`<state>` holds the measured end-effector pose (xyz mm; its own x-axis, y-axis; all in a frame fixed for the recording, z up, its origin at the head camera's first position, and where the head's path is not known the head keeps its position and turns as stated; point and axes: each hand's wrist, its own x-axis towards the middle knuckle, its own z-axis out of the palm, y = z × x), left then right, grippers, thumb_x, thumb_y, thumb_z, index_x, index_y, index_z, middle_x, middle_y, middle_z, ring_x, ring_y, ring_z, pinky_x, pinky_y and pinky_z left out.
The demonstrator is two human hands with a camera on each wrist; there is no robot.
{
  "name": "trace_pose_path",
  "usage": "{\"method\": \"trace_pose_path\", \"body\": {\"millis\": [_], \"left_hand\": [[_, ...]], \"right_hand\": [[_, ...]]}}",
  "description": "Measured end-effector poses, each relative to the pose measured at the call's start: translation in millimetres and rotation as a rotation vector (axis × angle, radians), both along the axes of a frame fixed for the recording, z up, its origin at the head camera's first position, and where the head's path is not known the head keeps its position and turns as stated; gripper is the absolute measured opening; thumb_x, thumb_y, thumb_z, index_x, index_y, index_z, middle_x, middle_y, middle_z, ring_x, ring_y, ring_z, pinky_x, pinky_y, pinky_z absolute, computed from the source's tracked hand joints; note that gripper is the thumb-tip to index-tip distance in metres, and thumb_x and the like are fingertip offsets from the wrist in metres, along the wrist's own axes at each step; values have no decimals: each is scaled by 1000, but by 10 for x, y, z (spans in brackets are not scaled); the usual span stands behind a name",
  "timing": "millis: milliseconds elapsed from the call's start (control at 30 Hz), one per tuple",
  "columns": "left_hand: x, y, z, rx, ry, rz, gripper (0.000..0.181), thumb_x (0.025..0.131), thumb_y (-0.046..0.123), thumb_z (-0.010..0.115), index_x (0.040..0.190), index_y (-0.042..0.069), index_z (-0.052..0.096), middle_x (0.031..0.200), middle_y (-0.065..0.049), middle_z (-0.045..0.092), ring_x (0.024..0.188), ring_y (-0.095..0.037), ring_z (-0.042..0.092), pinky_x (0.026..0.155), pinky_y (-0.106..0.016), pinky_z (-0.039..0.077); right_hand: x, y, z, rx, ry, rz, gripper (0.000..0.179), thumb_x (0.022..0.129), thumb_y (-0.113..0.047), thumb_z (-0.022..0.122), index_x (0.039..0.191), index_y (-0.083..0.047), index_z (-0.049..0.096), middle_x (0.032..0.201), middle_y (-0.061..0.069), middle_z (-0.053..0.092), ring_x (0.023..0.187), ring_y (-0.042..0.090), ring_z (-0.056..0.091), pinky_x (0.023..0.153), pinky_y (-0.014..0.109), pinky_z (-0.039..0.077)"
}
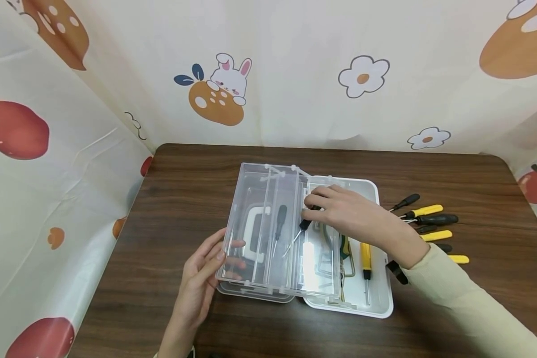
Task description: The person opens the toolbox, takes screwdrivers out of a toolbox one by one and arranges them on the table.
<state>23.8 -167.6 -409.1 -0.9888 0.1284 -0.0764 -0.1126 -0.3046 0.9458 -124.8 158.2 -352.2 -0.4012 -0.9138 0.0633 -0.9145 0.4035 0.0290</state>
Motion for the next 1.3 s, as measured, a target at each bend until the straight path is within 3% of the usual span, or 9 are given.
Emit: {"method": "trace_pose_path", "body": {"millis": [200, 367, 633, 700, 800, 867, 933, 1167, 1300], "left_hand": [[-2, 0, 2, 5, 27, -3, 47, 110, 5, 40, 157, -2, 36, 131, -9, 70, 94, -18, 76, 75, -38, 67], [2, 15, 11, 10, -11, 2, 48, 111, 7, 40, 158, 1, 36, 130, -6, 70, 95, -17, 76, 75, -38, 67], [-8, -1, -22, 7, -13, -1, 48, 111, 7, 40, 158, 2, 36, 130, -5, 70, 94, -16, 76, 75, -38, 68], [-9, -6, -23, 5, -7, 0, 47, 111, 7, 41, 157, 1, 37, 130, -5, 71, 94, -16, 76, 75, -38, 68], [-10, -8, -18, 6, 4, -2, 47, 110, 7, 40, 157, 0, 37, 129, -6, 71, 94, -16, 76, 75, -38, 68], [-14, -10, -15, 3, 17, -7, 47, 110, 6, 40, 157, -1, 36, 130, -7, 70, 94, -17, 76, 75, -38, 68], [-14, -12, -16, 0, 30, -16, 47, 110, 6, 39, 157, -1, 36, 130, -8, 70, 94, -17, 76, 75, -39, 68], [-20, -22, -38, -5, 49, -30, 47, 111, 5, 39, 157, 0, 36, 131, -8, 69, 95, -16, 76, 75, -39, 67], [-24, -20, -53, 5, 53, -31, 47, 110, 4, 38, 157, -1, 37, 131, -8, 69, 95, -16, 76, 74, -39, 67]], "right_hand": [[46, 147, 99, -20, -8, -67, 60, 76, -2, 91, 129, -24, 71, 129, 3, 69, 125, 28, 60, 104, 47, 58], [118, 354, 175, -25, -3, -158, 68, 71, 7, 92, 129, -20, 71, 130, 6, 68, 126, 30, 60, 102, 50, 59], [205, 833, 194, -173, 56, -233, 63, 63, 12, 92, 117, -13, 74, 120, 9, 69, 113, 31, 63, 92, 50, 60], [225, 963, 176, -213, 66, -250, 57, 66, 10, 90, 117, -12, 74, 118, 9, 70, 112, 31, 63, 90, 50, 60], [270, 1166, 122, -261, 86, -282, 18, 101, -15, 70, 118, -12, 74, 116, 10, 69, 110, 32, 62, 86, 49, 58], [316, 1296, 69, -291, 99, -318, 38, 113, -35, 44, 117, -12, 74, 114, 10, 69, 109, 31, 62, 85, 46, 55], [367, 1414, 1, -312, 115, -359, 67, 111, -51, 20, 116, -14, 75, 111, 8, 69, 107, 29, 61, 85, 40, 52], [575, 1735, -229, -365, 79, -469, 70, 110, -56, 20, 112, -13, 76, 111, 7, 69, 106, 28, 59, 91, 20, 40], [714, 1864, -358, -380, 10, -549, 34, 113, -31, 46, 115, -13, 74, 114, 8, 68, 110, 29, 56, 104, 2, 23]]}}
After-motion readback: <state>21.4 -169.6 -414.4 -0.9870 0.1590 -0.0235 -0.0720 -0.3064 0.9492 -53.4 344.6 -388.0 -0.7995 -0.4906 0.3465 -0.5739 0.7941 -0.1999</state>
